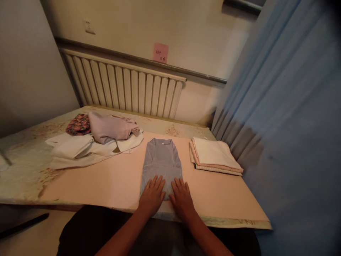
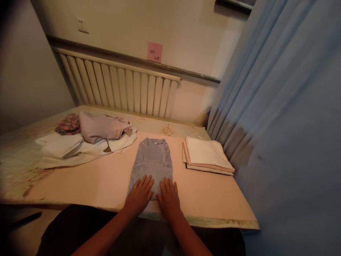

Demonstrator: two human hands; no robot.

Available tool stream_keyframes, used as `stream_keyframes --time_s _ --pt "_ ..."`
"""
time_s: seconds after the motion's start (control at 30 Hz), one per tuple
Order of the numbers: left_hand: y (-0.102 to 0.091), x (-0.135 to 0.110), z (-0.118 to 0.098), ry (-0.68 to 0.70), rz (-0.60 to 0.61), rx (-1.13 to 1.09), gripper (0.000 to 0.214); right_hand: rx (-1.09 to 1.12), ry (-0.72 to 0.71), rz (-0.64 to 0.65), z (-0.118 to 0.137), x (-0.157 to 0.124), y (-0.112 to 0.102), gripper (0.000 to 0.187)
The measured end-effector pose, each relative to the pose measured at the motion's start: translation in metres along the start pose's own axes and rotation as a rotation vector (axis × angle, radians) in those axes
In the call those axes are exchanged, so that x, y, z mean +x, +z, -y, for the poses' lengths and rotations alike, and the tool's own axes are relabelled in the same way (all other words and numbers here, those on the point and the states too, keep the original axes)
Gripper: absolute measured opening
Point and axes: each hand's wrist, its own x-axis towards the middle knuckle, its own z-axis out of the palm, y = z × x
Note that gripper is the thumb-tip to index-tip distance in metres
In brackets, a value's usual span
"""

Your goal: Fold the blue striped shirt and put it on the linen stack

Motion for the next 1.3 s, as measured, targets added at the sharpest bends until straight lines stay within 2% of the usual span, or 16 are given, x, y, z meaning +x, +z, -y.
stream_keyframes --time_s 0.17,0.33,0.43,0.53,0.8,0.93,1.13,1.3 --pt "0.000 -0.002 0.004 0.027 0.033 0.000 0.048 0.083 -0.134 0.056 0.019 0.009 0.007 0.057" --pt "0.001 -0.011 0.022 0.109 0.006 -0.025 0.056 0.095 -0.231 0.067 0.001 0.004 0.007 0.055" --pt "0.000 -0.019 0.032 0.157 0.014 -0.045 0.061 0.072 -0.238 0.053 -0.010 0.001 0.007 0.060" --pt "0.000 -0.025 0.040 0.140 0.020 -0.058 0.062 0.059 -0.222 0.034 -0.015 0.001 0.010 0.068" --pt "0.014 -0.036 0.057 0.094 -0.061 -0.104 0.048 0.139 -0.185 -0.103 -0.024 -0.002 0.026 0.071" --pt "0.017 -0.041 0.068 0.111 -0.087 -0.178 0.066 0.204 -0.175 -0.142 -0.030 -0.006 0.031 0.071" --pt "0.011 -0.047 0.085 0.105 -0.120 -0.292 0.076 0.308 -0.214 -0.163 -0.040 -0.007 0.027 0.068" --pt "-0.001 -0.043 0.100 0.141 -0.068 -0.321 0.077 0.380 -0.258 -0.146 -0.050 -0.004 0.021 0.064"
